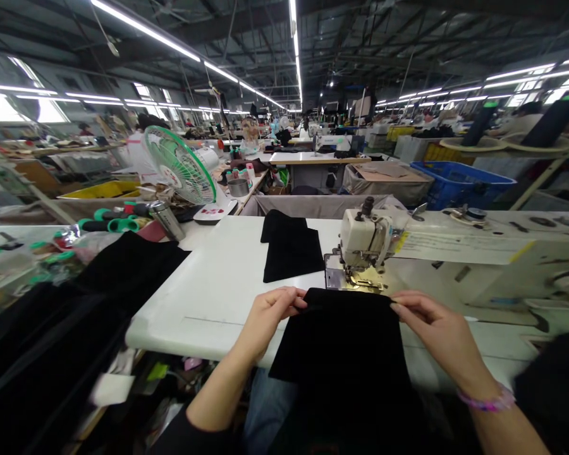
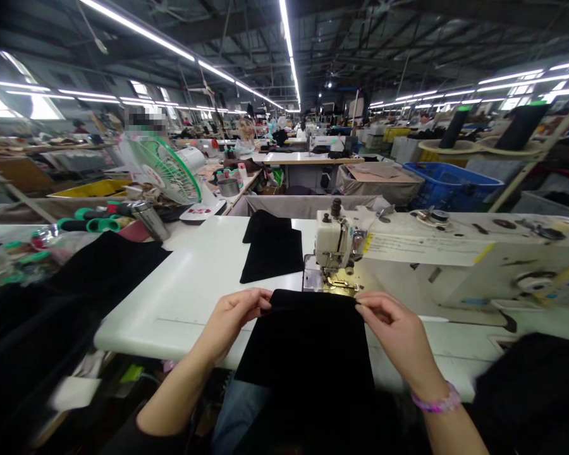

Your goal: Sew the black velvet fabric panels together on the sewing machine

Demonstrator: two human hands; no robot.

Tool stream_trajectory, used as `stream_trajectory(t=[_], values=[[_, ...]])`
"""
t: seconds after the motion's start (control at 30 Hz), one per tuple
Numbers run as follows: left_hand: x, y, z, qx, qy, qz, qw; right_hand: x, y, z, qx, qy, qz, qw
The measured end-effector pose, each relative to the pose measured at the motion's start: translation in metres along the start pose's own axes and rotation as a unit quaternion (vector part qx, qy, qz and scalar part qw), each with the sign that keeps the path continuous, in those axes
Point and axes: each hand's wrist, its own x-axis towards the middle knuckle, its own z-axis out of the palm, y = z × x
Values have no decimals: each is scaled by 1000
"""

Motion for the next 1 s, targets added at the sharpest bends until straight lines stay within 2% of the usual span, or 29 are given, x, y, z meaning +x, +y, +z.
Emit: stream_trajectory(t=[0.1,0.33,0.47,0.63,0.7,0.8,0.87,0.93,1.0], values=[[5,-3,2,-23,15,-13,1000,0,-1,0,3,-5,3,1000],[20,-9,7,19,26,0,999,-6,-16,-4,11,-9,-4,1000],[21,-5,8,96,30,23,995,-10,-32,-12,-8,-6,-35,999],[16,1,13,242,69,105,962,-20,-61,-21,-43,-2,-88,995],[15,2,15,232,53,91,967,-26,-70,-23,-69,-5,-110,992],[14,0,17,195,-13,53,979,-37,-78,-26,-101,-15,-133,986],[14,-1,17,210,-39,65,975,-42,-79,-28,-120,-16,-134,984],[14,-2,15,237,-42,86,967,-44,-79,-32,-141,-12,-133,981],[14,-1,13,230,-52,74,969,-43,-78,-37,-152,-4,-130,980]])
